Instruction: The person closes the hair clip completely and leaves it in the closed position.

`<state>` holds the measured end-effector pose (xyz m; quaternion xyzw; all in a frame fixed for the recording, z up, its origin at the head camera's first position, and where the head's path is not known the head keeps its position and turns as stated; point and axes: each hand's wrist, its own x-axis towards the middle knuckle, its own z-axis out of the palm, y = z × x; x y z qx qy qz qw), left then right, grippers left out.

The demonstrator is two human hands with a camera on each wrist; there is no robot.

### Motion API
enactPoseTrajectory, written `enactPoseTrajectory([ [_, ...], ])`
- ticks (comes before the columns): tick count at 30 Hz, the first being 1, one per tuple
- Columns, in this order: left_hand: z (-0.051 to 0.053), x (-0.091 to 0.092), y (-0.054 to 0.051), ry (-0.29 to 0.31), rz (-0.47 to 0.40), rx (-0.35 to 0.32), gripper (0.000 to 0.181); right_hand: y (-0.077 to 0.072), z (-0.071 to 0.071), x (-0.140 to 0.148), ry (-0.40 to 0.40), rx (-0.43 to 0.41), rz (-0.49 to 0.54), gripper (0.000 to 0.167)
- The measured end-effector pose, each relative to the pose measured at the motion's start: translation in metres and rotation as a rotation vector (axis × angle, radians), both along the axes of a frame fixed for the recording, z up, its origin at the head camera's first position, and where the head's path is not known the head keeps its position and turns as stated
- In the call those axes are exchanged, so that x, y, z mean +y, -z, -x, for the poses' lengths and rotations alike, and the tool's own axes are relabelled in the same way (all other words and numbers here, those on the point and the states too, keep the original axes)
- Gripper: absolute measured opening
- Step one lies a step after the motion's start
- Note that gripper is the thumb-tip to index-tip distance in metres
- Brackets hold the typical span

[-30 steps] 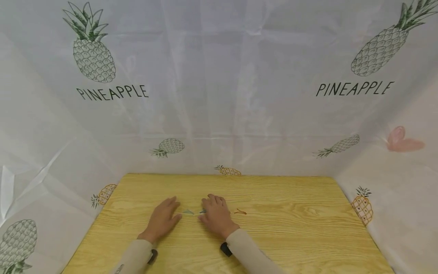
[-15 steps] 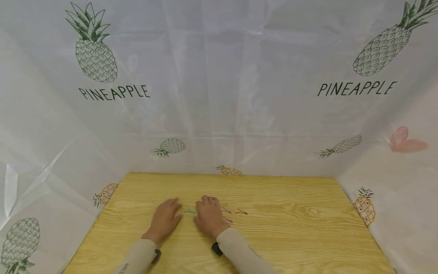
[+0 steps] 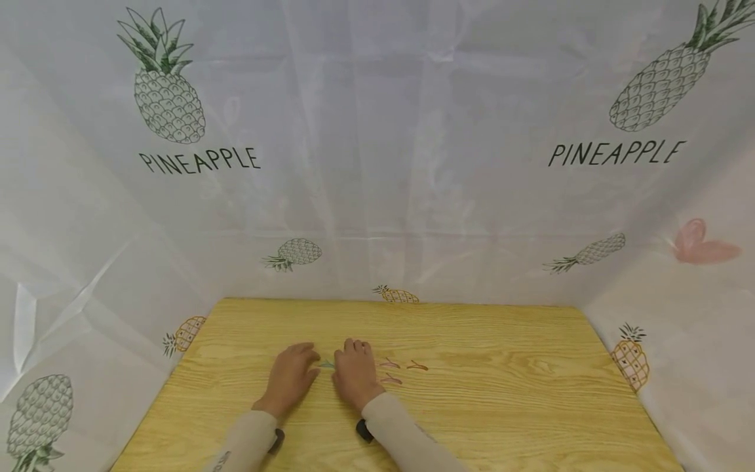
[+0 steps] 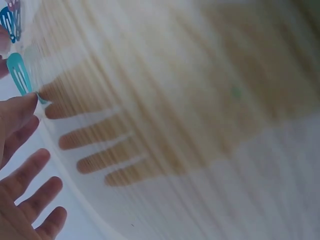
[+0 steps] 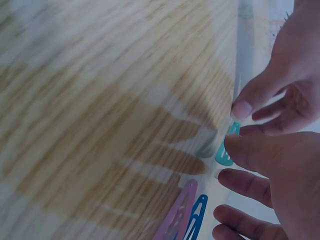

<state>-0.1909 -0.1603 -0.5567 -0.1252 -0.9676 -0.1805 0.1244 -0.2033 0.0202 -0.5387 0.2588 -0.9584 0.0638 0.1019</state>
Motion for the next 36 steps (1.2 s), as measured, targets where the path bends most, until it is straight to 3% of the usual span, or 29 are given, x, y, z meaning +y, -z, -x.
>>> enactPoseTrajectory([
  [8, 0.001, 0.008, 0.001, -0.007, -0.007, 0.059, 0.014, 0.003, 0.001, -0.011, 0.019, 0.059, -0.066, 0.009],
  [15, -0.002, 0.007, 0.001, -0.021, -0.023, 0.048, 0.015, 0.003, 0.0, -0.013, 0.024, 0.022, -0.069, 0.005],
  [20, -0.006, 0.001, -0.002, -0.005, -0.057, 0.028, 0.029, -0.004, -0.004, -0.008, -0.004, 0.007, -0.012, 0.006],
  [28, -0.012, -0.002, -0.009, 0.063, -0.071, 0.077, 0.007, -0.013, -0.008, -0.001, -0.026, -0.009, 0.05, 0.011],
  [36, -0.014, -0.006, -0.007, 0.113, -0.154, 0.129, 0.014, -0.011, -0.006, 0.011, -0.153, -0.088, 0.218, 0.009],
])
